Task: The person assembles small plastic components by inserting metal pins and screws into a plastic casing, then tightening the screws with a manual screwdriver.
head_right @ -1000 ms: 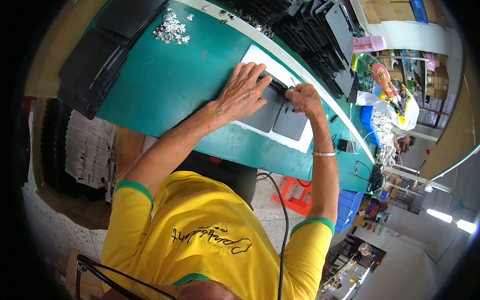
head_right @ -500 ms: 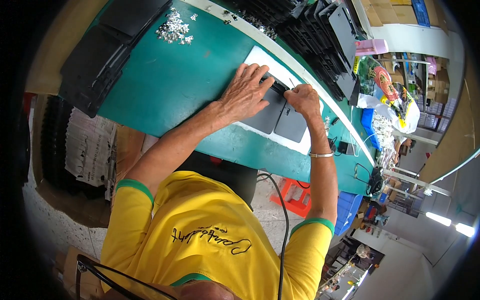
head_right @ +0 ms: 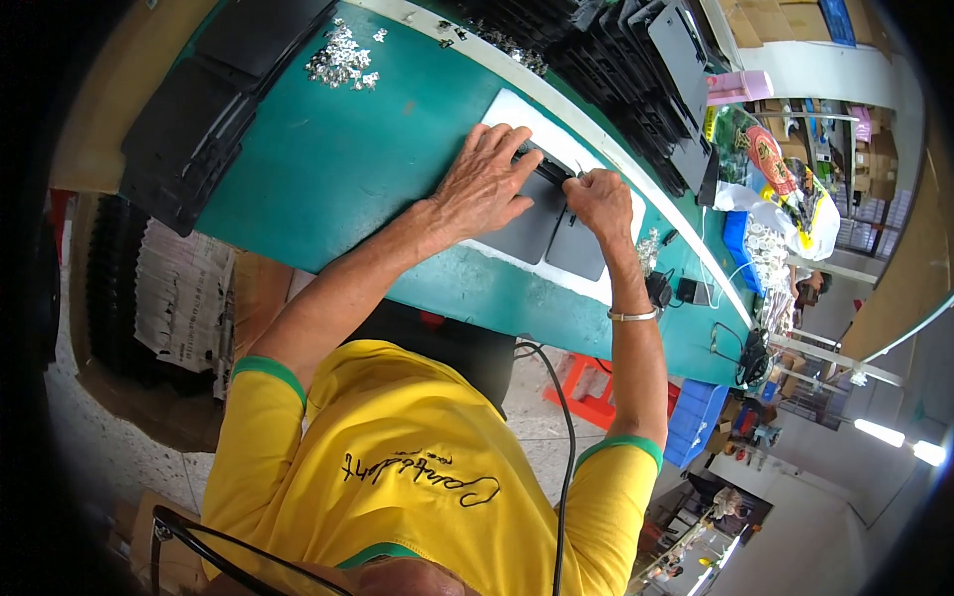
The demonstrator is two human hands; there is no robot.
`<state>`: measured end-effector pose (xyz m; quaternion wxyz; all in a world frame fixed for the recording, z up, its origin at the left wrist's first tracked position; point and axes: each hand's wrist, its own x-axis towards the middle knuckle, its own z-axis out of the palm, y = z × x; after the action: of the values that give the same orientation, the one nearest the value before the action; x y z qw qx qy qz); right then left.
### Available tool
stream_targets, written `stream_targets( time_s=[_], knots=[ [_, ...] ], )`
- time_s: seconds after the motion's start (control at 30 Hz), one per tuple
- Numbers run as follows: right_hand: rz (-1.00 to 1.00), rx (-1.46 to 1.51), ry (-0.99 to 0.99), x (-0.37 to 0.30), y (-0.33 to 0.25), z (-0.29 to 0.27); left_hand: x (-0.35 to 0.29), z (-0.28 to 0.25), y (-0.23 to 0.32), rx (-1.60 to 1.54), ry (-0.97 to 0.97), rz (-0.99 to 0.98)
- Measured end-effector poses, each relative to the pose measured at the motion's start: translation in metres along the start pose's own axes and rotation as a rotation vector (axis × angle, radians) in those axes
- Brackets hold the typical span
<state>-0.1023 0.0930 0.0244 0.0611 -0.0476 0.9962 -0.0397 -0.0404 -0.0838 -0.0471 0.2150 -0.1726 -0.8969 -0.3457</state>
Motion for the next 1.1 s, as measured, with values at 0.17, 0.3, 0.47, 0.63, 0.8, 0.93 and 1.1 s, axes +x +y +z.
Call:
stream_targets(
  time_s=[0.17,0.3,0.47,0.63,0.8,0.93,1.1],
  knots=[
    [0.018,0.082,0.04,-0.006,-0.001,0.002,0.0,0.0,0.0,0.006,-0.003,-0.003],
    [-0.008,0.078,0.092,-0.007,0.001,0.007,0.001,0.001,0.0,0.008,-0.003,0.0],
    [0.029,0.095,0.079,-0.01,-0.002,0.006,0.0,0.001,-0.001,0.011,0.0,0.002],
    [0.001,0.099,0.096,-0.011,-0.002,0.006,0.002,0.001,0.0,0.012,0.006,0.006],
    [-0.041,0.128,0.099,-0.015,0.005,0.007,0.001,0.0,-0.001,-0.006,-0.007,-0.007],
    [0.088,0.402,0.004,-0.018,0.013,0.012,0.002,-0.001,-0.001,-0.001,-0.001,-0.003],
    [-0.045,0.389,0.157,-0.024,0.009,0.02,0.002,-0.002,0.0,-0.023,0.014,-0.004]
  ],
)
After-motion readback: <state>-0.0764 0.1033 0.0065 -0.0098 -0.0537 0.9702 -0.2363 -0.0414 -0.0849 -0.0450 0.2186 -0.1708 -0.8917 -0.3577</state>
